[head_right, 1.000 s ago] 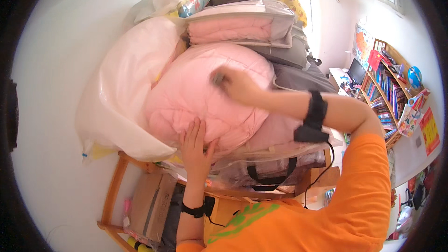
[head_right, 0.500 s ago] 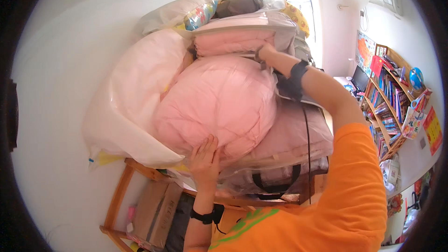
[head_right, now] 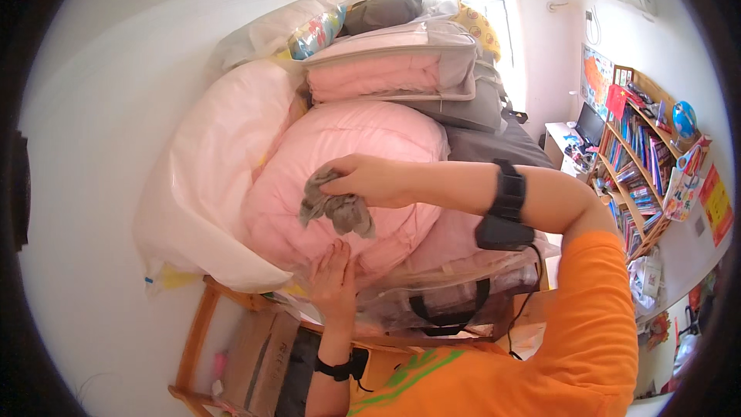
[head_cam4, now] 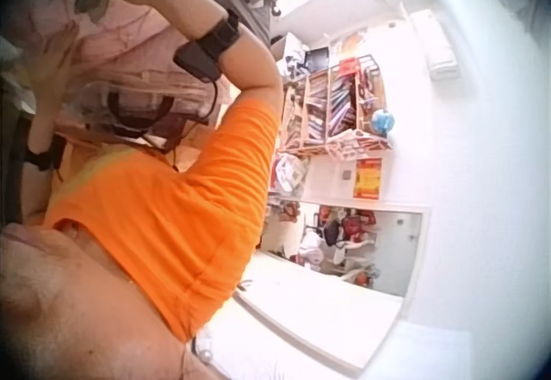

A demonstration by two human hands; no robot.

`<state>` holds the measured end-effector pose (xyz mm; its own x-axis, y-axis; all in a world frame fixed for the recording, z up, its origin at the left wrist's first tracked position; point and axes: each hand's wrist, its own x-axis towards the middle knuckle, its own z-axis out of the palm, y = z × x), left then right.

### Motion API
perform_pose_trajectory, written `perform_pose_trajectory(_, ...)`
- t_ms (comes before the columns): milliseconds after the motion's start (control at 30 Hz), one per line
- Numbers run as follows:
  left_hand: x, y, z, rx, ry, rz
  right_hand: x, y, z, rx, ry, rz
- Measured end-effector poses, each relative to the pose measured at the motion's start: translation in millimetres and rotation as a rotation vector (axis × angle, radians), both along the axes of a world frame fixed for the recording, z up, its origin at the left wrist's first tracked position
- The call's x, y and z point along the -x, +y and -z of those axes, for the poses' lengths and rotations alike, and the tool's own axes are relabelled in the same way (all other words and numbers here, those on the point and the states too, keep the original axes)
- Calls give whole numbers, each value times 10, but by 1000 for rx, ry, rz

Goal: The person is wiping down a wooden bed frame using a cloth.

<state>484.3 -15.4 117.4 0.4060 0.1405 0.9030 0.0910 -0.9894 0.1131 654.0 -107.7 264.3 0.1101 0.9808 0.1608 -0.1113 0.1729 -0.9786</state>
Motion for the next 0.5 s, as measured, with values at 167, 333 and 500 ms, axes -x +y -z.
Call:
perform_pose_trajectory(167, -15, 17, -47, -54, 7, 5, -436, -368, -130, 22, 144, 184)
perform_pose_trajectory(333, 17, 56, -1, -135, 6, -65, -1020, -658, -373, -65, 62, 415)
perform_pose_trajectory(500, -5, 96, 28, -128, 27, -37, -2435, -1168, -765, -102, -149, 853)
